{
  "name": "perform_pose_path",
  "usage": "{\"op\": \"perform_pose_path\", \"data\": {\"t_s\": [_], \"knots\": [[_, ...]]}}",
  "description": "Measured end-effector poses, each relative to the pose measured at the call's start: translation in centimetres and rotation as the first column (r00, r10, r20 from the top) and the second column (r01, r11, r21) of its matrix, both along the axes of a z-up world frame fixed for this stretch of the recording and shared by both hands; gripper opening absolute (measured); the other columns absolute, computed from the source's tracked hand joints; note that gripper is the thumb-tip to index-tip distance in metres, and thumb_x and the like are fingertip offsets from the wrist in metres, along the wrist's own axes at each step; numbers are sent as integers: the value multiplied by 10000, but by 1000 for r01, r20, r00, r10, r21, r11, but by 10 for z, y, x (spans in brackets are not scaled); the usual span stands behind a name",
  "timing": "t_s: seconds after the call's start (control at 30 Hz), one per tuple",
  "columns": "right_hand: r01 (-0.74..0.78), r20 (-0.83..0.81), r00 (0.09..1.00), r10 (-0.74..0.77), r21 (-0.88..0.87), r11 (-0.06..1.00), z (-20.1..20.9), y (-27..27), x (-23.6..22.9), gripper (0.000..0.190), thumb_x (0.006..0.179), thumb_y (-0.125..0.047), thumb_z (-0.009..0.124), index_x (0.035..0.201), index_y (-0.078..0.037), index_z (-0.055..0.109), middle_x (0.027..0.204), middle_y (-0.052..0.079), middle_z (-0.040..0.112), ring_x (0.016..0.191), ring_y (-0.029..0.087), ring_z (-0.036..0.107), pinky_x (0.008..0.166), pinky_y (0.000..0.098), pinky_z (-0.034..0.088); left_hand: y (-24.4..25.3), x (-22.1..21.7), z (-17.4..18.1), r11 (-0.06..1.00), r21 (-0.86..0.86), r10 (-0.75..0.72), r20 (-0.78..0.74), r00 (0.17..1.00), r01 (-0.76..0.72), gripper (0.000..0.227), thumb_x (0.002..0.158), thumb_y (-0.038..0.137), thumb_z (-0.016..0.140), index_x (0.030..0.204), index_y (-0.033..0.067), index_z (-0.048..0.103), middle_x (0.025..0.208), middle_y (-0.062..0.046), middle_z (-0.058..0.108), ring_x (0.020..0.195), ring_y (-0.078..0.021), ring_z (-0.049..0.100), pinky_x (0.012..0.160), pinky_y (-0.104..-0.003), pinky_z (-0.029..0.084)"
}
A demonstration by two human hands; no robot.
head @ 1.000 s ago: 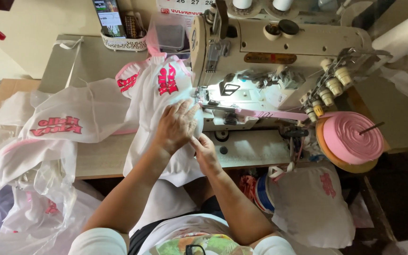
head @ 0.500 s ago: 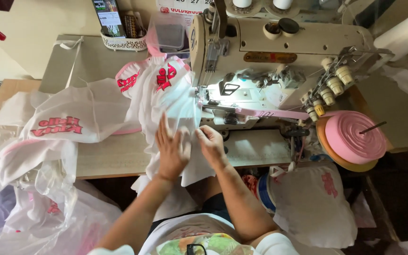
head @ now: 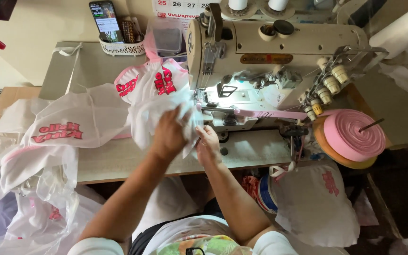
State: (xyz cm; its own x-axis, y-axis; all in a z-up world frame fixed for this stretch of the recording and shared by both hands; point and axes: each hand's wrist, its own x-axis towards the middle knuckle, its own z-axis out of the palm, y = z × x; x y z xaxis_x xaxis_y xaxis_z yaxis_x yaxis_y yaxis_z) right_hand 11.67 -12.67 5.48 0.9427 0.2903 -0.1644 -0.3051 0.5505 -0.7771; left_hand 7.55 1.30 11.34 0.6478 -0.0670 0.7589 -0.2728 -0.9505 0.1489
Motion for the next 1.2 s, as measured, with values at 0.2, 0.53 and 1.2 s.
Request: {"op": "perform_pose_path", "data": {"t_s": [0.2,0.53,1.2], "knots": [[33,81,996,-23,-134,990,14,5,-10,128,1018,-167,618,959,-66,566,585,37,532,517,149,607,499,214,437,-12,9,3,976,44,216,-285,934,-213,475,1003,386,479,1425,232,632,1455,-190,570,1397,-361,487,1131,-495,350],[101,156,986,-64,-245,964,-11,-11,-21,134,1010,-162,576,901,-84,582,705,155,711,620,222,735,560,299,594,-16,82,-14,849,114,524,-311,793,-517,520,953,453,530,1391,195,636,1460,-131,499,1330,-320,401,1081,-610,311],[-599,-108,669,735,-664,447,-73,-87,-105,129,981,-187,595,941,-82,658,756,37,686,616,88,627,555,208,463,120,-91,-157,911,-411,-140,-252,958,26,518,880,122,685,1328,57,432,1260,-208,492,1222,-393,393,1016,-516,296]]}}
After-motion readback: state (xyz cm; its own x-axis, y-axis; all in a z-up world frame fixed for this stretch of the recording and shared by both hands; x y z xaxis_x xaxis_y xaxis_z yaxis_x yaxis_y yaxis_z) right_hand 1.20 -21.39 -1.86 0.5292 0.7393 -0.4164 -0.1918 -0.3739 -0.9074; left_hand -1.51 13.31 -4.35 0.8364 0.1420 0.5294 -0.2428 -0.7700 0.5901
